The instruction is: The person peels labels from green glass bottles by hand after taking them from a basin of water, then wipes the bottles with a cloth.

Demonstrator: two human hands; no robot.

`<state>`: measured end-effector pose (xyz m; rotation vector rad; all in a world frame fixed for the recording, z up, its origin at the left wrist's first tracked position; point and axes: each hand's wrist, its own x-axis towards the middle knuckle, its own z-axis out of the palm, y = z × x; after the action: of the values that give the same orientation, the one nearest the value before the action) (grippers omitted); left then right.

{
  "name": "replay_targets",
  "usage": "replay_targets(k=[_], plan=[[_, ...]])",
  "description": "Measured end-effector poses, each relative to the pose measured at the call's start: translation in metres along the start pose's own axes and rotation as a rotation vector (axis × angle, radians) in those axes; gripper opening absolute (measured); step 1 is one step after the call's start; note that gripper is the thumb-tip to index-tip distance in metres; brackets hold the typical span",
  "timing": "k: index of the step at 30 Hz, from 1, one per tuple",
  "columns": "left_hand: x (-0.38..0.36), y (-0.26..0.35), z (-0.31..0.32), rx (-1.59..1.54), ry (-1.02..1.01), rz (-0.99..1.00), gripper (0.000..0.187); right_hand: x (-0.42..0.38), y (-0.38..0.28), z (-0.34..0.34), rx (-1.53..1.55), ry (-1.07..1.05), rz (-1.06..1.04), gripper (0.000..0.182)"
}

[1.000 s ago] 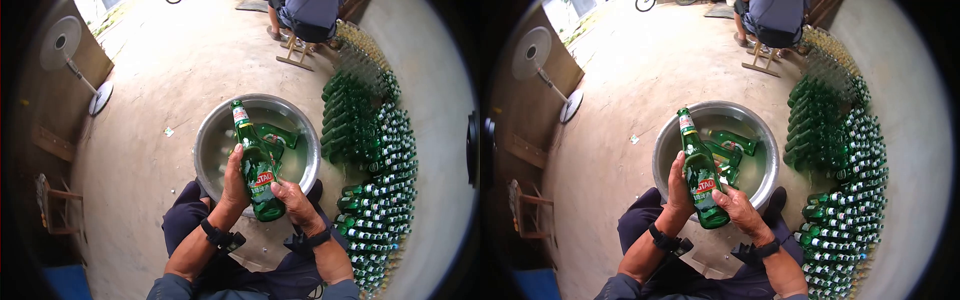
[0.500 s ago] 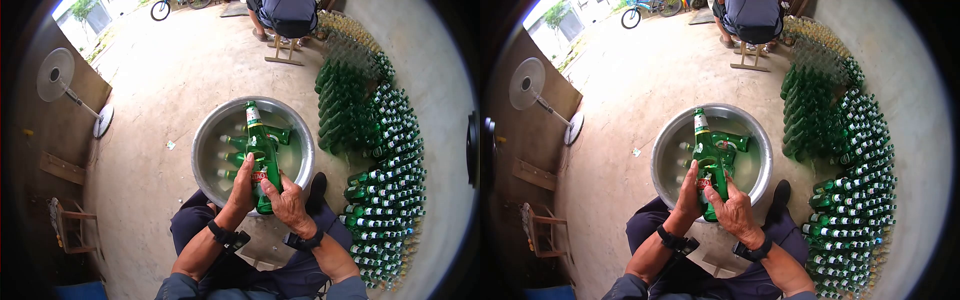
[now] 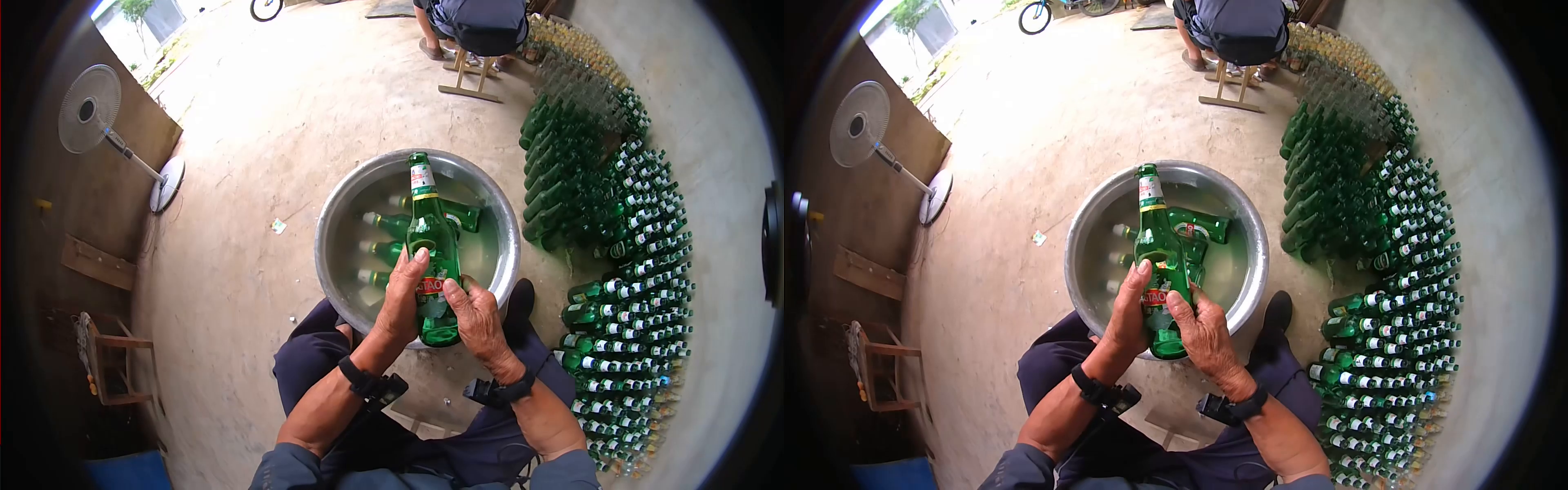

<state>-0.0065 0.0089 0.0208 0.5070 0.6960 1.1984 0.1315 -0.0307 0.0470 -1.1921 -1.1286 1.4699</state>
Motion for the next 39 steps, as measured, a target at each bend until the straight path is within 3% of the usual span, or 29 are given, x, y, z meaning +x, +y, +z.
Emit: replay_targets(k=[10, 15, 22, 28, 31, 33, 39], plan=[[-0.001, 0.000, 0.009, 0.003, -0.020, 0.017, 0.044, 0.001, -0.019, 0.000, -0.049, 0.067, -0.052, 0.039], [-0.002, -0.003, 0.008, 0.001, 0.003, 0.000, 0.045, 0.003, -0.020, -0.008, 0.041, 0.039, 0.094, 0.042], [-0.001, -0.007, 0.011, 0.005, 0.010, -0.022, 0.047, 0.006, -0.019, -0.005, -0.015, 0.083, 0.057, 0.049], [0.001, -0.004, 0.014, -0.110, -0.037, -0.041, 0.043, 0.003, -0.017, 0.002, -0.304, 0.115, -0.068, 0.051], [0.001, -0.005, 0.014, -0.094, 0.012, 0.025, 0.038, 0.001, -0.007, 0.005, -0.498, 0.275, -0.129, 0.061], [0.003, -0.008, 0.014, -0.100, 0.040, 0.053, 0.037, -0.001, -0.014, 0.005, -0.698, 0.381, -0.432, 0.060], [0.006, -0.007, 0.015, -0.097, 0.078, 0.125, 0.033, -0.004, -0.007, 0.006, -0.837, 0.403, -0.654, 0.044]])
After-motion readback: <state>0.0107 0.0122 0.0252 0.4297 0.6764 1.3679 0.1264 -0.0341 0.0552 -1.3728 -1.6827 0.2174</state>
